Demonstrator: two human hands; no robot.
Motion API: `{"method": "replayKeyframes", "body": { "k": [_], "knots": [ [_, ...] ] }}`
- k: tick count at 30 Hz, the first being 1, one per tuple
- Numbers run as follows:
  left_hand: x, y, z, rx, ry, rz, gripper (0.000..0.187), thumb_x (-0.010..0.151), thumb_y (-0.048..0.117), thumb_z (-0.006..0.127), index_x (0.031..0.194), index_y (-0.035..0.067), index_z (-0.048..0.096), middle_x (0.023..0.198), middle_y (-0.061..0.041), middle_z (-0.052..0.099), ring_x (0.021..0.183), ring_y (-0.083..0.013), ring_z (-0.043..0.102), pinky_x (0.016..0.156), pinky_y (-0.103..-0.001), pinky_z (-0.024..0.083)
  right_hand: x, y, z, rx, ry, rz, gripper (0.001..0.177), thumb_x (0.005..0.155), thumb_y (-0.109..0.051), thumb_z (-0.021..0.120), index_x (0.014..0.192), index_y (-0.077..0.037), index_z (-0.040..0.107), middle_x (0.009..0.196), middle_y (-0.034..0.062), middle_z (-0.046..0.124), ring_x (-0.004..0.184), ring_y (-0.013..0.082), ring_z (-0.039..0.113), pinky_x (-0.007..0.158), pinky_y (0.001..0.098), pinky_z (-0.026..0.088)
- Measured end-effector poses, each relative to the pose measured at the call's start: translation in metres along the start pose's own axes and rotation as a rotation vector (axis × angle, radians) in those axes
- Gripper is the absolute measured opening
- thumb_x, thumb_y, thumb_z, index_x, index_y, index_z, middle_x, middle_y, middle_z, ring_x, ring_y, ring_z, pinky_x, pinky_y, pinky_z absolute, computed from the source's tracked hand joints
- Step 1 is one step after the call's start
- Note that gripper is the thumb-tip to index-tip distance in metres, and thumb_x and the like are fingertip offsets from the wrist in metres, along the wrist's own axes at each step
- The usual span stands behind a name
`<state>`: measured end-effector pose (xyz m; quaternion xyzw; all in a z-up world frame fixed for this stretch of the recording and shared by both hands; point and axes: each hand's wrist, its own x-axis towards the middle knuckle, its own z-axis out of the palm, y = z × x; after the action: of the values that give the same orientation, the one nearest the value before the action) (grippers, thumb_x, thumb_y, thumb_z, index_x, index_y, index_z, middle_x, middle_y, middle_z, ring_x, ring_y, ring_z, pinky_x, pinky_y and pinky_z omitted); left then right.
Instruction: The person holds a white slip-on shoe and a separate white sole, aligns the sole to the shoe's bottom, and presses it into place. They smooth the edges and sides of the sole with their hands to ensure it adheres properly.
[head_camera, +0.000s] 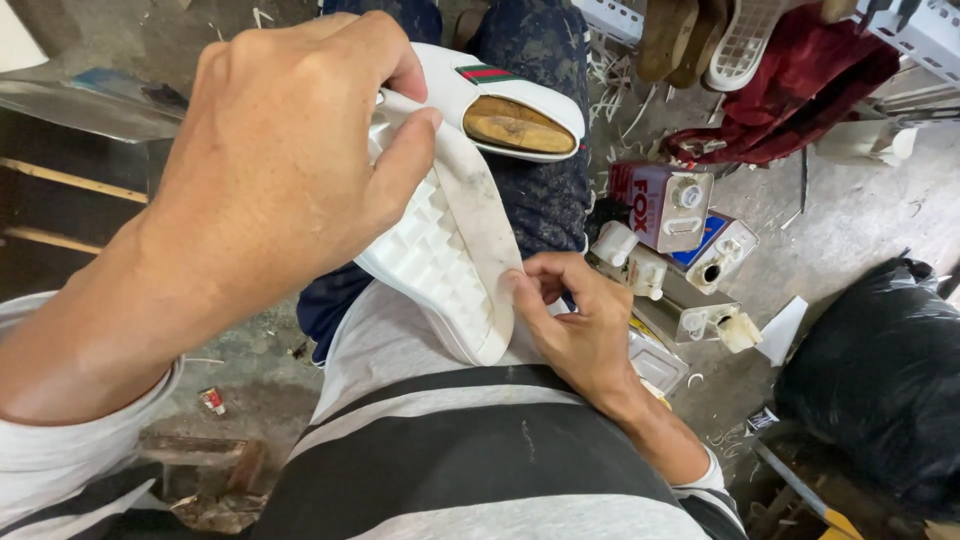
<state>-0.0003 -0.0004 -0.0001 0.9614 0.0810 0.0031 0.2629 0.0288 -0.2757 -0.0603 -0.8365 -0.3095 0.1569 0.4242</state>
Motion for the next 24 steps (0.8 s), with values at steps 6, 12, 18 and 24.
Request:
{"method": "replayKeyframes", "body": {
  "k": [6,12,18,24],
  "knots": [
    [0.001,0.0,0.002,0.011,-0.014,-0.012,0.019,0.098,0.023,0.074,0.1,0.006,0.066,0.087,-0.008,0.071,0.074,-0.0417,0.066,0.06,-0.056,0.046,-0.004,0.004,-0.001,0.063,-0.105,0.147,0.011,0.093,-0.016,0.076,0.091,-0.008,0.068,0.071,-0.003,0.062,0.062,0.0074,0.055,0.065,0.0229,0.049],
    [0.001,0.0,0.002,0.023,-0.011,-0.017,0.019,0.098,0.024,0.074,0.1,0.007,0.066,0.087,-0.007,0.071,0.074,-0.0426,0.066,0.059,-0.057,0.045,0.0,0.006,0.003,0.009,-0.099,0.087,0.011,0.094,-0.015,0.073,0.091,-0.009,0.065,0.077,-0.003,0.062,0.066,0.0103,0.053,0.067,0.0263,0.046],
    [-0.001,-0.001,0.003,-0.009,-0.01,0.005,0.018,0.099,0.023,0.076,0.1,0.007,0.067,0.084,-0.006,0.07,0.072,-0.0399,0.065,0.06,-0.055,0.045,-0.013,0.019,0.017,0.105,-0.149,0.112,0.043,0.098,-0.019,0.073,0.134,-0.006,0.054,0.084,0.0016,0.068,0.074,0.0085,0.06,0.075,0.0256,0.054],
    [0.001,-0.003,0.005,0.005,-0.004,-0.014,0.019,0.099,0.022,0.077,0.1,0.007,0.067,0.081,-0.007,0.068,0.07,-0.0406,0.064,0.061,-0.054,0.045,-0.025,0.038,0.027,-0.169,0.069,-0.274,0.044,0.097,-0.015,0.081,0.128,-0.002,0.052,0.115,0.0141,0.067,0.076,0.0193,0.068,0.069,0.0301,0.058]
  ]
}}
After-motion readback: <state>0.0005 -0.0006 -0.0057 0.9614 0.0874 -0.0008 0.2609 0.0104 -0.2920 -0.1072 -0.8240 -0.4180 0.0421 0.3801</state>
